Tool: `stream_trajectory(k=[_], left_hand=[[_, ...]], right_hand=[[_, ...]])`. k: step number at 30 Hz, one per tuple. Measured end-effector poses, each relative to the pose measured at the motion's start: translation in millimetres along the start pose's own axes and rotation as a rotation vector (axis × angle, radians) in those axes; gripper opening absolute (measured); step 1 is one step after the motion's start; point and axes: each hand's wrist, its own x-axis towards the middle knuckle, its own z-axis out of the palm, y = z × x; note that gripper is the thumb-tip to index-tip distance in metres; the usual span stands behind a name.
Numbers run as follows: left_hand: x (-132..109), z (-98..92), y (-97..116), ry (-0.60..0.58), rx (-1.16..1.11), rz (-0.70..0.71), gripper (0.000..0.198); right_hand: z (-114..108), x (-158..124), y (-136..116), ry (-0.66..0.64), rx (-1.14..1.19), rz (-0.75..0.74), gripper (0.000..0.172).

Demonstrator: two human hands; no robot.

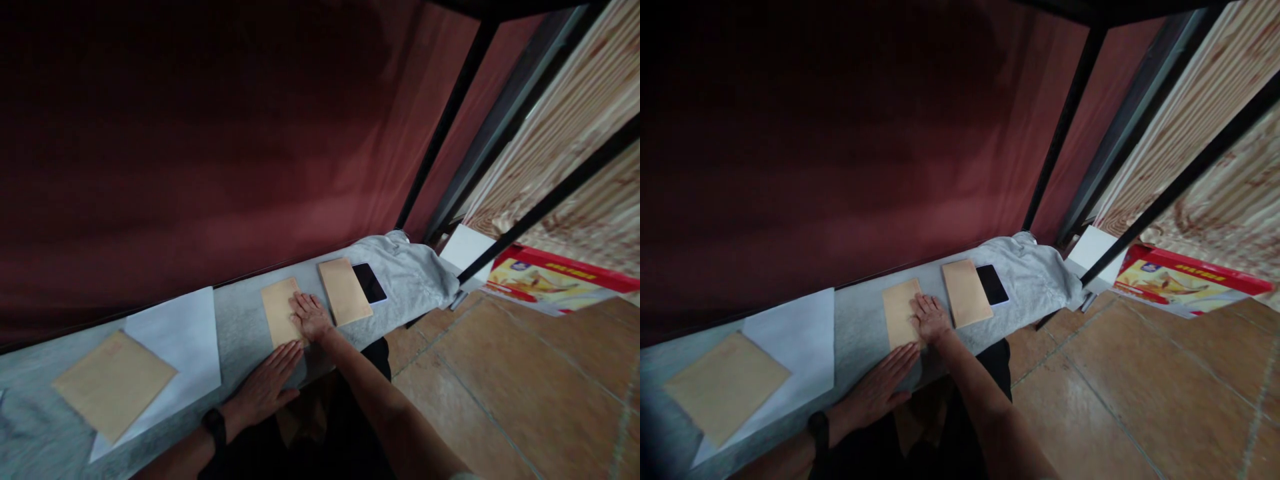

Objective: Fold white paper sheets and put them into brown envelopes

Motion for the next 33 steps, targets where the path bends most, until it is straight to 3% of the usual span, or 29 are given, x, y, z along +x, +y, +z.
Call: stream_trajectory(k=[4,9,14,19,26,33], left_hand=[[0.4,2.2,-0.2,-0.006,-0.003,-0.010,0.077],[0.8,4.0,-0.9,0.005,-0.034,-0.026,0.075],[5.1,1.9,1.5,0.029,0.007,0.004,0.077],[-1.1,0.2,8.7,0.045,0.058,-0.037,0.072],[-23.1,12.8,21.5,0.115,0.166,-0.219,0.065],[1.4,26.7,42.1,0.141,0.164,-0.347,0.063]], right_hand=[[-3.0,-13.1,-16.2,0.022,0.033,0.092,0.052],[-8.2,-81.9,-44.0,0.097,0.098,-0.029,0.052],[-21.8,-127.9,-40.9,0.096,0.068,0.019,0.059],[-27.9,-134.7,-33.6,0.091,0.043,0.048,0.058],[-26.1,-136.4,-39.1,0.106,0.045,0.124,0.055],[-28.2,-136.4,-38.7,0.086,0.043,0.103,0.049]])
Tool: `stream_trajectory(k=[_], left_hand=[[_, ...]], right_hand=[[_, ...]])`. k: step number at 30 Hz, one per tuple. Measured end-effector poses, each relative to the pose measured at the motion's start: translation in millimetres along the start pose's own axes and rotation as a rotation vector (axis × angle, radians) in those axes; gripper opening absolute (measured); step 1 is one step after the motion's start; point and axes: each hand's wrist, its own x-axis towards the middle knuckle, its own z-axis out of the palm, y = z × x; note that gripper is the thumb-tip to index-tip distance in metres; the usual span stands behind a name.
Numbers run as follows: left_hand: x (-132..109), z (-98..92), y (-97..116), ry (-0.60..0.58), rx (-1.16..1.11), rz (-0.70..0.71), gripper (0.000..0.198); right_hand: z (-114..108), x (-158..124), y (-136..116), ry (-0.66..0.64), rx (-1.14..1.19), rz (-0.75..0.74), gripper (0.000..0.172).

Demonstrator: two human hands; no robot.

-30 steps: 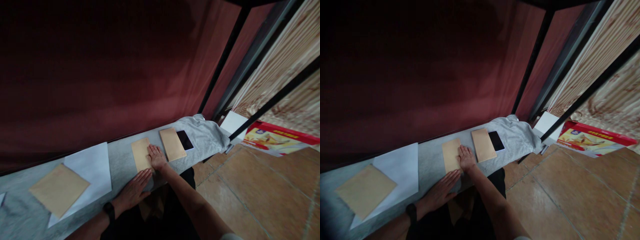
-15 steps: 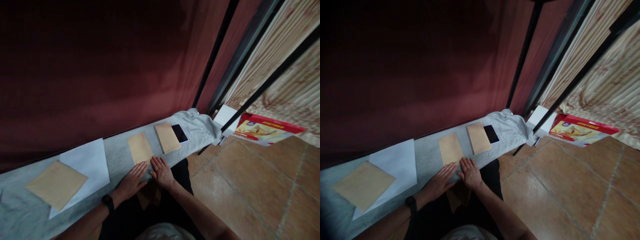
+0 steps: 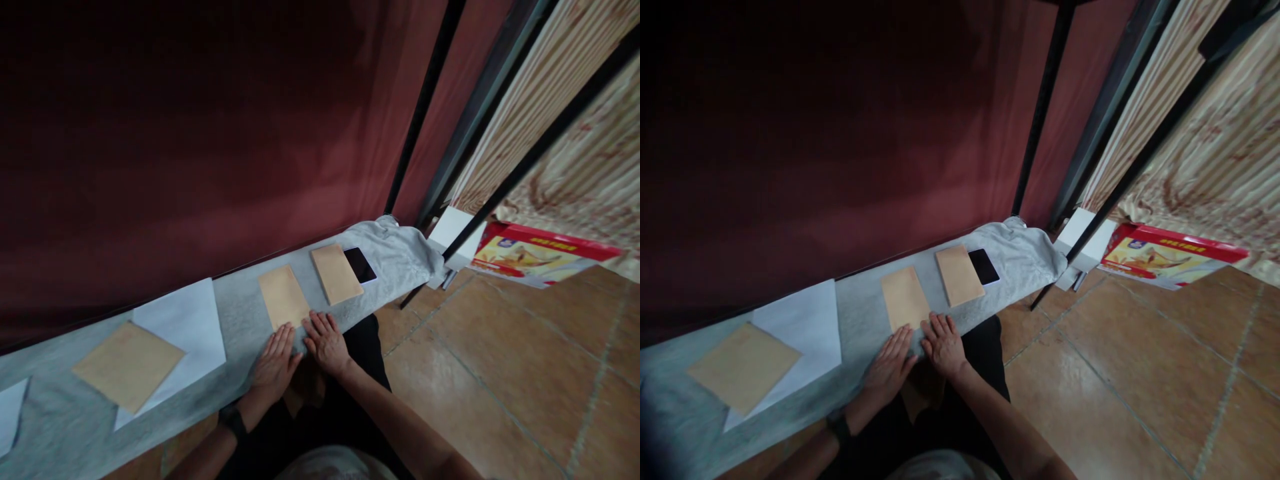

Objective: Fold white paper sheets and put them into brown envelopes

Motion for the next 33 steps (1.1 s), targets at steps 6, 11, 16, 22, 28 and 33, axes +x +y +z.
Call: stream_trajectory(k=[6,11,16,22,28,33], left_hand=[[26.4,10.9,2.4,-0.047,-0.092,0.012,0.061],[61.2,25.7,-6.4,-0.164,-0.116,-0.067,0.059],[103.5,33.6,-21.4,-0.160,-0.087,-0.148,0.062],[140.0,23.4,-47.3,-0.133,-0.074,-0.306,0.063],[117.9,16.1,-32.8,-0.118,-0.076,-0.289,0.059],[53.1,17.9,-9.4,-0.031,-0.103,-0.119,0.059]], right_hand=[[-2.0,0.3,-1.2,-0.013,0.018,0.011,0.049],[0.1,0.5,-4.1,0.007,0.016,0.025,0.043],[-0.6,0.2,-7.7,0.025,0.019,0.035,0.045],[1.0,-1.1,-8.3,0.038,0.003,0.031,0.045],[6.7,-1.2,-8.0,0.036,-0.014,0.031,0.047],[7.7,-4.3,-7.5,0.024,-0.017,0.027,0.047]])
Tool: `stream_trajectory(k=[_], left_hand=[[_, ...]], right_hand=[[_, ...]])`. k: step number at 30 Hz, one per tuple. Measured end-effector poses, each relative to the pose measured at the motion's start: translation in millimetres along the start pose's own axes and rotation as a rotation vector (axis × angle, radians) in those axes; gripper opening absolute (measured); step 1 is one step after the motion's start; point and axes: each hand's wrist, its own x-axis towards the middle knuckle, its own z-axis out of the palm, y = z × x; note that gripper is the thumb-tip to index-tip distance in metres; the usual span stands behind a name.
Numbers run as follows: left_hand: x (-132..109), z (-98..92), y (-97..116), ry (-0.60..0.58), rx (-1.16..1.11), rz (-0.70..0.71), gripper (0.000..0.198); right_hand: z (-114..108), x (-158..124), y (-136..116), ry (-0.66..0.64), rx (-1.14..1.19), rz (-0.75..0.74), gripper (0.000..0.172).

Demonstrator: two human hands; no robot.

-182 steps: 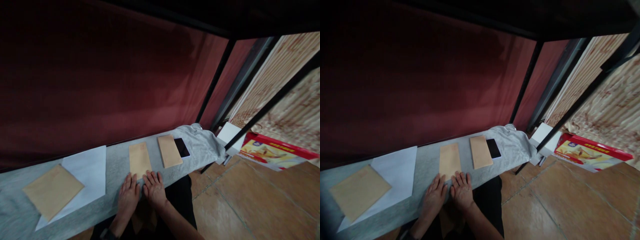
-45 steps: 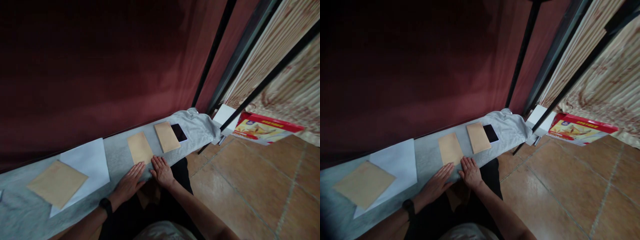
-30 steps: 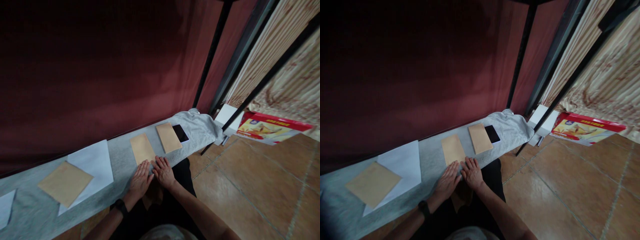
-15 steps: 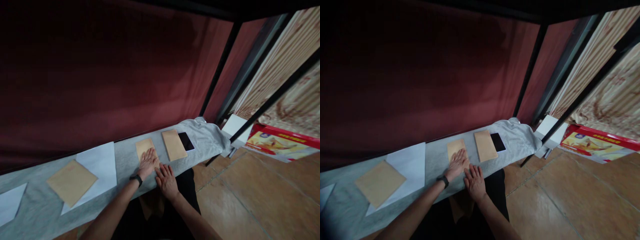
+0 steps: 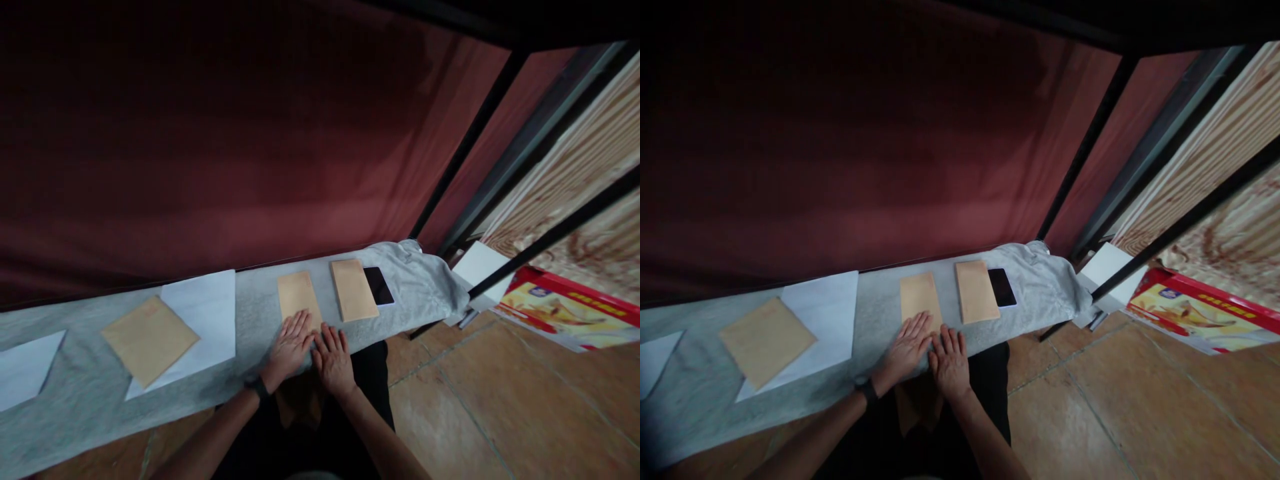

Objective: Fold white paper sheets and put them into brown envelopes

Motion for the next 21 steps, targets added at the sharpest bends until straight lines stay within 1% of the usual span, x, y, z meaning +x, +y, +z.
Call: stream_trajectory(k=[2,3,5,8,11,13,16,21], left_hand=[[-19.3,1.2,1.8,0.019,0.009,0.019,0.061],[-25.0,1.8,2.5,0.022,0.015,0.020,0.062],[-28.4,3.7,4.9,0.013,0.026,0.010,0.062],[-18.2,6.9,12.9,-0.040,0.059,-0.036,0.060],[-1.5,5.3,24.2,-0.084,0.079,-0.089,0.064],[8.0,-0.5,31.3,-0.089,0.065,-0.100,0.064],[17.9,-13.3,39.4,-0.095,0.033,-0.112,0.060],[32.0,-36.0,49.9,-0.114,-0.028,-0.190,0.038]], right_hand=[[-0.7,0.1,0.4,0.005,0.000,-0.008,0.047],[-0.8,1.7,0.6,0.008,0.004,-0.006,0.047],[0.0,9.3,1.6,0.013,0.028,0.030,0.046],[5.8,30.5,4.8,0.027,0.119,0.163,0.041],[14.4,52.8,11.9,0.084,0.340,0.300,0.041],[18.6,62.7,17.9,0.085,0.403,0.319,0.043],[20.1,69.7,24.5,0.093,0.471,0.320,0.045],[15.6,74.6,20.2,0.145,0.622,0.308,0.049]])
